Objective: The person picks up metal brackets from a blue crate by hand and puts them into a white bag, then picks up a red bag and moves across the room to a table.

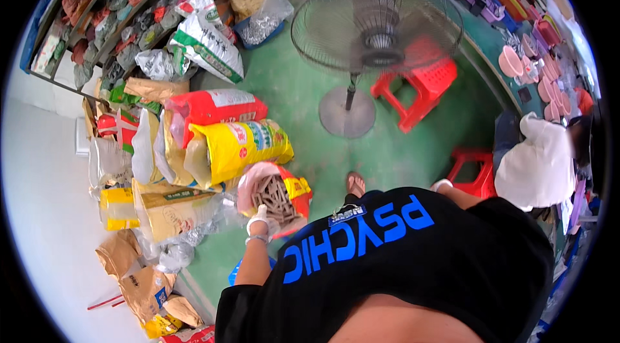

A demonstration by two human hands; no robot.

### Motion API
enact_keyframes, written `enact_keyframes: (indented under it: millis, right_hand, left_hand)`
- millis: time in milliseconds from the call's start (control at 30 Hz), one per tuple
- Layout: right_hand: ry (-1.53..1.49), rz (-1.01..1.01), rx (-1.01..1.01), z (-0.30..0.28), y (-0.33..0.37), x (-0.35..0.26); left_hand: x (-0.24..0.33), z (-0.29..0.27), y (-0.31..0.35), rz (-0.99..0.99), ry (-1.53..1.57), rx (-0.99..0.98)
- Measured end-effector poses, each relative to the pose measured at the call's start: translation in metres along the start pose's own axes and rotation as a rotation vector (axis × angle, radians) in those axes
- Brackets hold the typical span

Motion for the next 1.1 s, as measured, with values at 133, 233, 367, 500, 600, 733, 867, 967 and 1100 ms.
enact_keyframes:
  millis: [133, 233, 367, 500, 600, 733, 867, 967, 1100]
  right_hand:
    - [0.489, -0.073, -0.02, -0.063, -0.019, 0.032]
    - [0.839, -0.131, 0.098, -0.177, 0.072, -0.109]
    - [-1.233, 0.13, 0.402, -0.203, 0.046, -0.116]
    - [-1.164, 0.065, 0.455, -0.168, 0.019, -0.074]
    - [-1.452, 0.283, 0.243, -0.137, 0.019, -0.056]
    - [-1.511, 0.607, 0.44, -0.108, 0.016, -0.064]
    - [-1.609, 0.614, 0.359, -0.082, 0.025, -0.085]
    - [-1.379, 0.36, 0.367, -0.094, -0.009, -0.1]
    - [0.143, 0.133, 0.614, -0.098, -0.036, -0.061]
  left_hand:
    - [0.042, 0.042, -0.009, 0.043, -0.046, -0.039]
    - [0.102, 0.059, 0.072, 0.143, -0.306, 0.05]
    - [0.097, 0.031, -0.107, 0.872, -1.062, -0.292]
    - [0.183, 0.101, -0.08, -0.022, -0.351, -0.358]
    - [0.273, 0.135, -0.065, 0.152, -0.589, -0.142]
    - [0.381, 0.159, -0.17, 0.638, -1.002, -0.144]
    - [0.462, 0.239, -0.086, 0.578, -0.827, -0.381]
    - [0.504, 0.245, -0.059, 0.56, -0.695, -0.466]
    - [0.519, 0.274, -0.049, 0.54, -0.879, -0.582]
Point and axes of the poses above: each hand's wrist, its own y-axis away from the middle knuckle, its own z-axis out of the palm, x = y × z, the point moved 1 cm from there along -y, towards the middle knuckle, and after that the axes turned 2 degrees about x, right-handed, at the moved point
